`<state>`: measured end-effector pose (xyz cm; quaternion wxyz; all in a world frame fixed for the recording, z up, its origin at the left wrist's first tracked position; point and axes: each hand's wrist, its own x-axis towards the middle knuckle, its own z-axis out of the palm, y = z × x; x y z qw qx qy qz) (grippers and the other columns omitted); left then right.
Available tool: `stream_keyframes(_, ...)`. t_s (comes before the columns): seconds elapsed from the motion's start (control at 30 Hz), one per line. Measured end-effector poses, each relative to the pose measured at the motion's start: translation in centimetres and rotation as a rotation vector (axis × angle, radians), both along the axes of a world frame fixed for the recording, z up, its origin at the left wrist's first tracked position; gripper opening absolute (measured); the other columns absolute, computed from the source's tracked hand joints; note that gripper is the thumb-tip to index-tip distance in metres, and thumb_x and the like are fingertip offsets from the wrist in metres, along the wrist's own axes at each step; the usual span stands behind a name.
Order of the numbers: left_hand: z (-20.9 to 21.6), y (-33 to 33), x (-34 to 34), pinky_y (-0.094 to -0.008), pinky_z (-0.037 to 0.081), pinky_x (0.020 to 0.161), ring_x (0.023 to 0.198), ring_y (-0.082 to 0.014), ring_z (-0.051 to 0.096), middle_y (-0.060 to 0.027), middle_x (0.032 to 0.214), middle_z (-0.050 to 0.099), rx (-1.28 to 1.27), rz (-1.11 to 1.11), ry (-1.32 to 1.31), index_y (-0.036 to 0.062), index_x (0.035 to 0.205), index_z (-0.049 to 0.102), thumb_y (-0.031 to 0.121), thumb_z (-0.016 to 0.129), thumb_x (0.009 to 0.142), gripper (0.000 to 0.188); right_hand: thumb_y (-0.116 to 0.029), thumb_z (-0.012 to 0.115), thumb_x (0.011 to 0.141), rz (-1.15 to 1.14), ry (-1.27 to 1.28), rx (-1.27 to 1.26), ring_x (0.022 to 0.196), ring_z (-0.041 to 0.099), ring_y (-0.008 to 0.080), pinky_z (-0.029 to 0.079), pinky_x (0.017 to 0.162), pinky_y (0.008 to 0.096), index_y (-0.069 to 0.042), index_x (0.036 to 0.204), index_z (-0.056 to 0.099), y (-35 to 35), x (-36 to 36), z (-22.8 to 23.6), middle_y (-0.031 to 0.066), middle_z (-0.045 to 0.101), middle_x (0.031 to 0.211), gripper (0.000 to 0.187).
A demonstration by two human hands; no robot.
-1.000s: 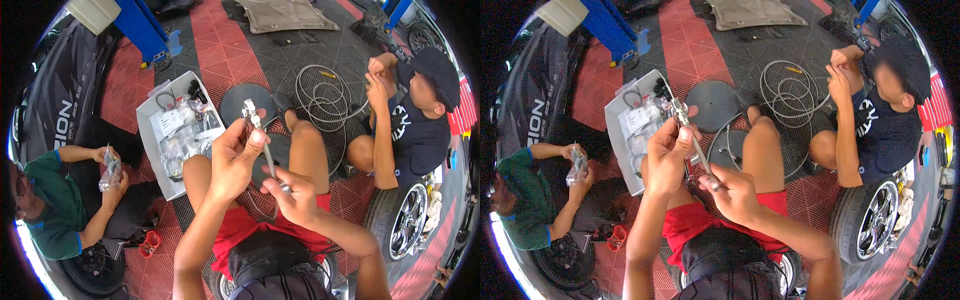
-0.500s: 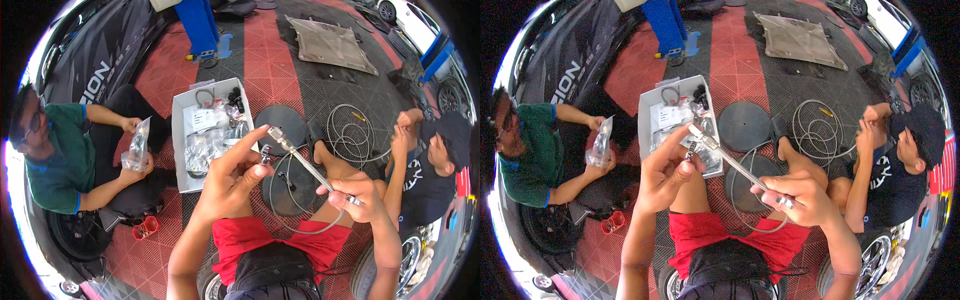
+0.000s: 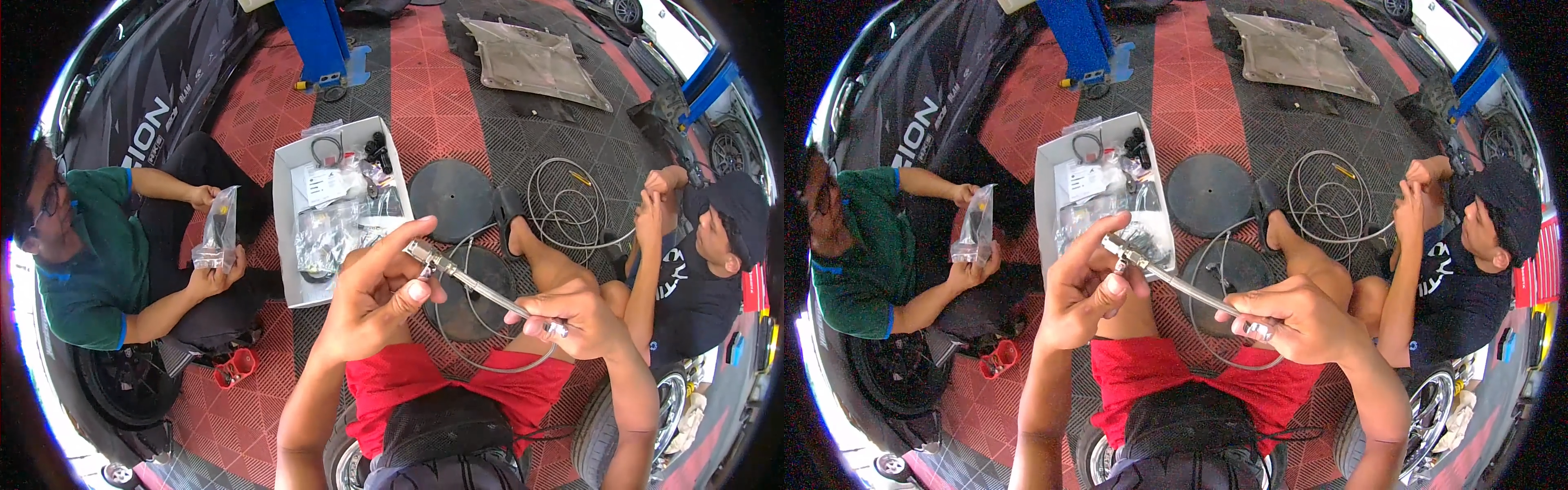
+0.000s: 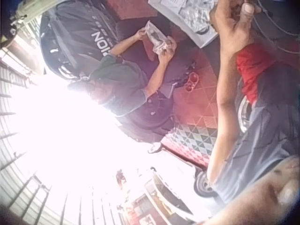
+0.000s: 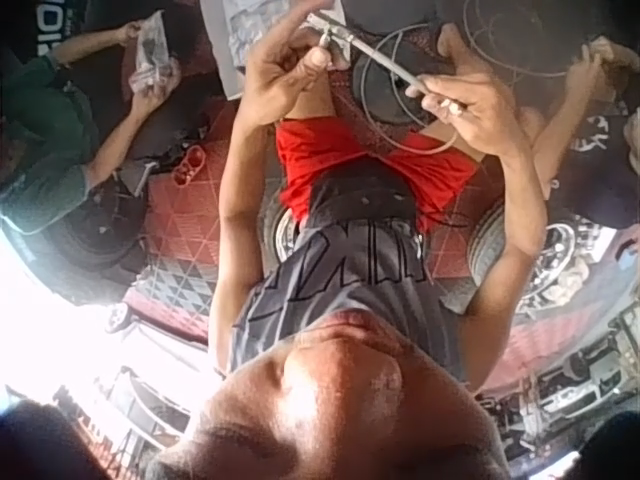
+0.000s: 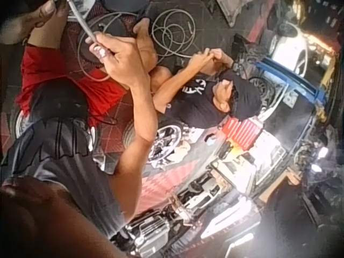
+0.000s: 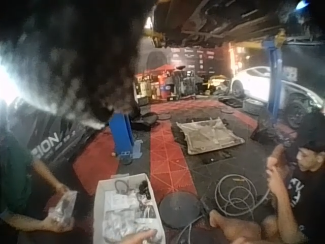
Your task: Assembling and tightening fittings onto stainless steel braided hoses using wrenches.
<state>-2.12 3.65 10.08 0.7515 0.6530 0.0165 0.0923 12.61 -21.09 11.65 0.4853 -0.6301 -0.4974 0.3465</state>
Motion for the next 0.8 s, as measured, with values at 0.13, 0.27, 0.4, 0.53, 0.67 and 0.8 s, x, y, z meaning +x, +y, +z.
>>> stream_keyframes(0.13, -0.8, -0.4, -0.1, -0.0205, 0.041, 0.063, 0.073, -0.0073, 0.055, -0.0073, 0.086, 0.065, 0.052, 0.007, -0.038, 0.0002, 0.146, 0.033, 0.012, 0.060, 0.096, 0.058, 0.012, 0.058, 0.085, -0.004, 0.067, -0.027, 0.080, 0.067, 0.0192, 0.057, 0.071, 0.0278, 0.010, 0.117, 0.061, -0.2, -0.4, -0.6, 0.0185, 0.070, 0.104, 0.033)
stream_keyframes(0.27, -0.7, -0.8, -0.4, -0.0207, 0.040, 0.061, 0.070, -0.0079, 0.055, -0.0064, 0.084, 0.064, 0.260, 0.099, -0.017, 0.0010, 0.145, 0.036, 0.013, 0.057, 0.097, 0.054, 0.012, 0.057, 0.085, -0.012, 0.107, -0.071, 0.081, 0.067, 0.0182, 0.056, 0.072, 0.0270, 0.011, 0.117, 0.060, -0.2, -0.5, -0.6, 0.0179, 0.070, 0.104, 0.032)
stream_keyframes(0.4, -1.1, -1.3, -0.3, -0.0226, 0.044, 0.062, 0.071, -0.0106, 0.059, -0.0066, 0.084, 0.062, 0.592, 0.262, -0.059, 0.0020, 0.144, 0.038, 0.013, 0.055, 0.098, 0.050, 0.011, 0.057, 0.086, -0.024, 0.062, -0.097, 0.084, 0.068, 0.0183, 0.056, 0.075, 0.0277, 0.011, 0.118, 0.060, -0.2, -0.7, -1.3, 0.0178, 0.070, 0.104, 0.032)
stream_keyframes(0.53, -1.2, -1.8, -0.2, -0.0250, 0.048, 0.065, 0.074, -0.0133, 0.062, -0.0066, 0.085, 0.059, 0.320, 0.202, -0.041, 0.0023, 0.143, 0.039, 0.011, 0.055, 0.097, 0.049, 0.011, 0.057, 0.085, -0.022, 0.039, -0.081, 0.085, 0.069, 0.0191, 0.057, 0.076, 0.0286, 0.011, 0.116, 0.061, -0.2, -0.8, -1.3, 0.0178, 0.070, 0.103, 0.031)
stream_keyframes(0.67, -1.8, -1.7, -0.4, -0.0266, 0.049, 0.068, 0.076, -0.0151, 0.064, -0.0058, 0.083, 0.056, 0.261, 0.218, -0.032, 0.0026, 0.142, 0.041, 0.011, 0.055, 0.097, 0.048, 0.011, 0.058, 0.084, -0.023, 0.044, -0.098, 0.084, 0.070, 0.0203, 0.056, 0.075, 0.0289, 0.011, 0.114, 0.062, 0.0, -0.8, -1.3, 0.0180, 0.071, 0.099, 0.031)
stream_keyframes(0.8, -2.4, -1.2, -0.2, -0.0207, 0.034, 0.057, 0.067, -0.0083, 0.050, -0.0036, 0.073, 0.056, 0.441, 0.222, -0.042, -0.0006, 0.144, 0.035, 0.030, 0.054, 0.099, 0.057, 0.009, 0.058, 0.083, -0.022, 0.072, -0.083, 0.084, 0.071, 0.0230, 0.056, 0.075, 0.0305, 0.010, 0.112, 0.063, 0.3, -1.2, -1.4, 0.0198, 0.071, 0.096, 0.029)
